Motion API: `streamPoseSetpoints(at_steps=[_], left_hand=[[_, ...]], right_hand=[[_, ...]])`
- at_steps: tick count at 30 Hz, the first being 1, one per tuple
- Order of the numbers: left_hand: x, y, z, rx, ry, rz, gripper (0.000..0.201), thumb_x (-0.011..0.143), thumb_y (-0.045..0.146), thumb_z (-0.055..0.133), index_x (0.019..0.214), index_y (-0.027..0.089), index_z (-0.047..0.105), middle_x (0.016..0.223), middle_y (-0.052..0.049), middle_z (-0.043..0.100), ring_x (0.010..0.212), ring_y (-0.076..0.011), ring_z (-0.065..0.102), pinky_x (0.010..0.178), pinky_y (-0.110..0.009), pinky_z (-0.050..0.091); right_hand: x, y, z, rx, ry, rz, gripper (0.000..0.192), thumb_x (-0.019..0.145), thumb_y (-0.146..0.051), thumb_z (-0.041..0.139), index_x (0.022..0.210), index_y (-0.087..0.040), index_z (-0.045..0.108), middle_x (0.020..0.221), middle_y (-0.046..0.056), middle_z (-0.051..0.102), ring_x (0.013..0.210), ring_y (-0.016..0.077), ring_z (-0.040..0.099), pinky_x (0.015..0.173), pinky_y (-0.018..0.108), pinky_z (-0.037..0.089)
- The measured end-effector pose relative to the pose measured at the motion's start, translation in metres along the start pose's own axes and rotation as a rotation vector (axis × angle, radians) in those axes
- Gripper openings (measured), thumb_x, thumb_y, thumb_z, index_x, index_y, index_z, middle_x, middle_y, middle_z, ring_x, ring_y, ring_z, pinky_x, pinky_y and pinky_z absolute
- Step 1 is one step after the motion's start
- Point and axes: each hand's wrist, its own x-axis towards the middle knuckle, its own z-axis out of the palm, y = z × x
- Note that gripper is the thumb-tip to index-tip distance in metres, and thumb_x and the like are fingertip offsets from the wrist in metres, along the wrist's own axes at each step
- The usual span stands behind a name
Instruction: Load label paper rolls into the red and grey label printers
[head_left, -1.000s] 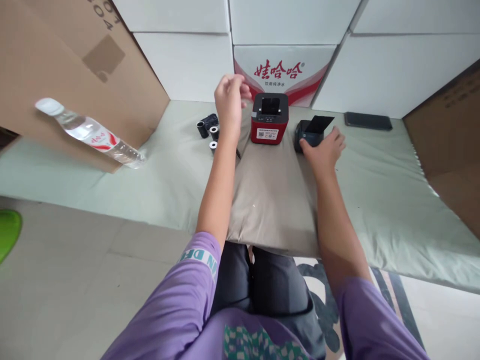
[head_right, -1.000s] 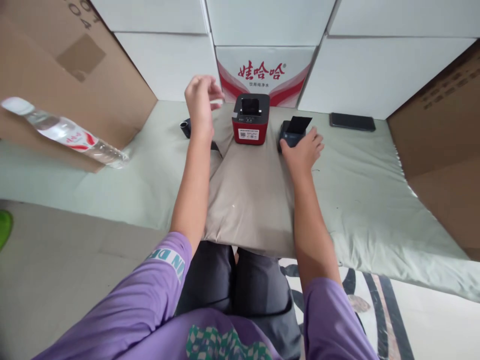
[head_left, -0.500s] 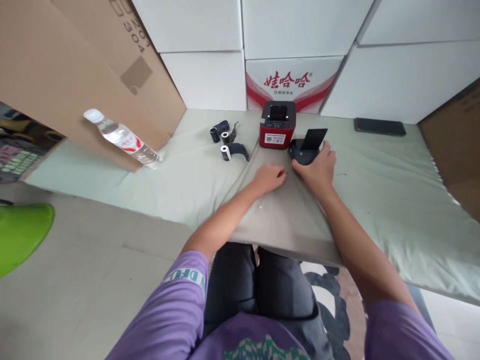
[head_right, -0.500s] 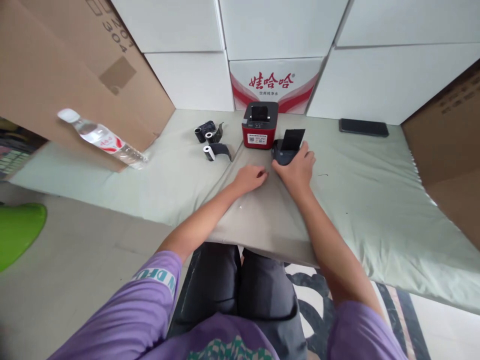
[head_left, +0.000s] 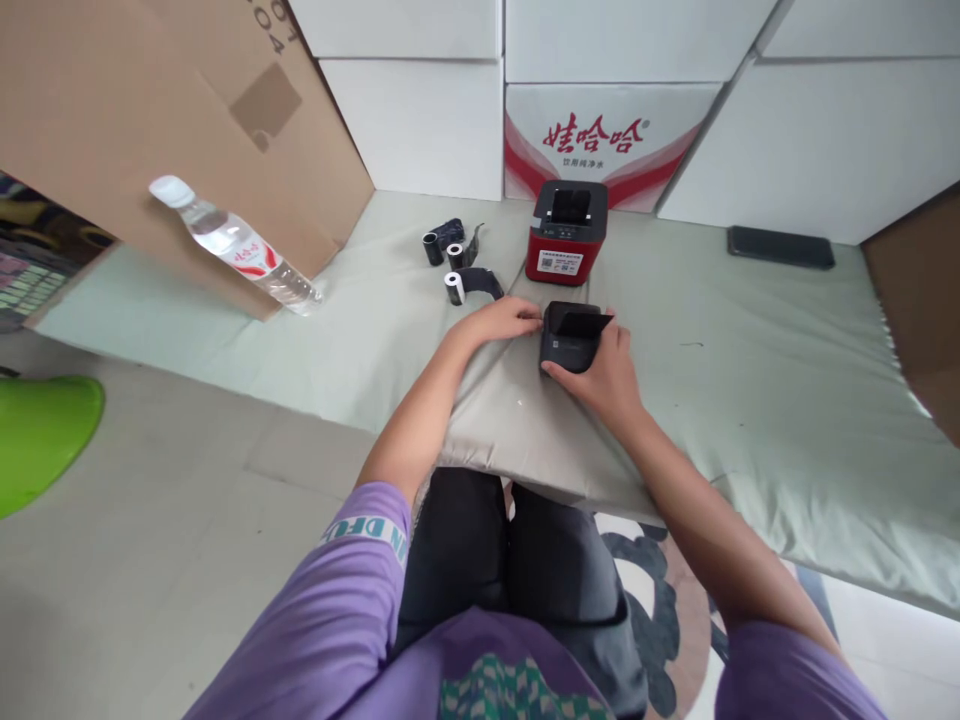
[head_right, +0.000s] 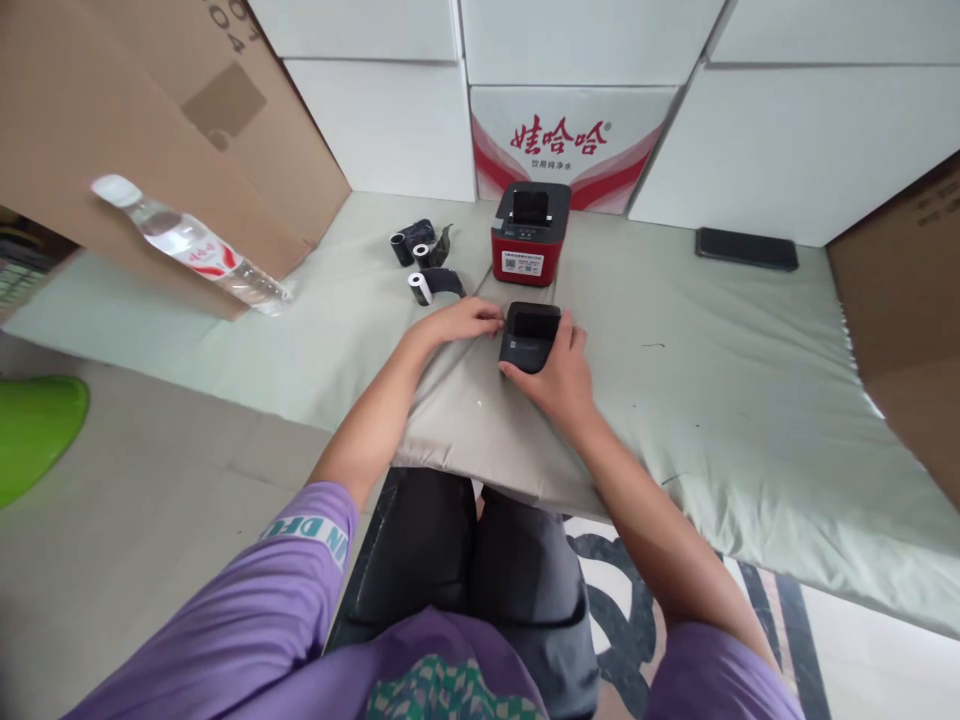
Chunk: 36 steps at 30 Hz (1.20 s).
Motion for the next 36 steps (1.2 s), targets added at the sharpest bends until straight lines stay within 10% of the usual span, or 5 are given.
streamPoseSetpoints(at_steps=[8, 15, 36], left_hand=[[0.006, -0.002, 0.002, -0.057, 0.001, 0.015, 0.018, 0.088, 0.018, 0.055, 0.079, 0.018, 0.070, 0.081, -0.002, 0.076, 0.085, -0.0176, 0.068, 0.086, -0.030, 0.050], [0.006, 0.002, 0.006, -0.146, 0.013, -0.031, 0.017, 0.085, 0.014, 0.059, 0.073, 0.018, 0.071, 0.072, -0.001, 0.074, 0.076, -0.0157, 0.067, 0.079, -0.029, 0.049], [-0.004, 0.013, -0.005, -0.276, -0.120, -0.191, 0.030, 0.083, 0.003, 0.054, 0.060, 0.018, 0.065, 0.058, -0.002, 0.067, 0.056, -0.0125, 0.060, 0.063, -0.028, 0.044]], right_hand=[[0.016, 0.021, -0.010, 0.024, -0.215, -0.142, 0.150, 0.060, -0.055, 0.094, 0.178, -0.021, 0.007, 0.178, 0.026, 0.031, 0.161, 0.0507, 0.041, 0.114, 0.072, 0.053], [0.039, 0.048, -0.011, 0.084, -0.278, -0.291, 0.161, 0.048, -0.058, 0.099, 0.177, -0.020, 0.011, 0.179, 0.025, 0.026, 0.168, 0.0536, 0.020, 0.135, 0.074, 0.020], [0.017, 0.032, 0.011, 0.147, -0.143, -0.353, 0.165, 0.049, -0.049, 0.098, 0.178, -0.021, 0.000, 0.161, 0.023, 0.034, 0.161, 0.0485, 0.031, 0.133, 0.072, 0.033]])
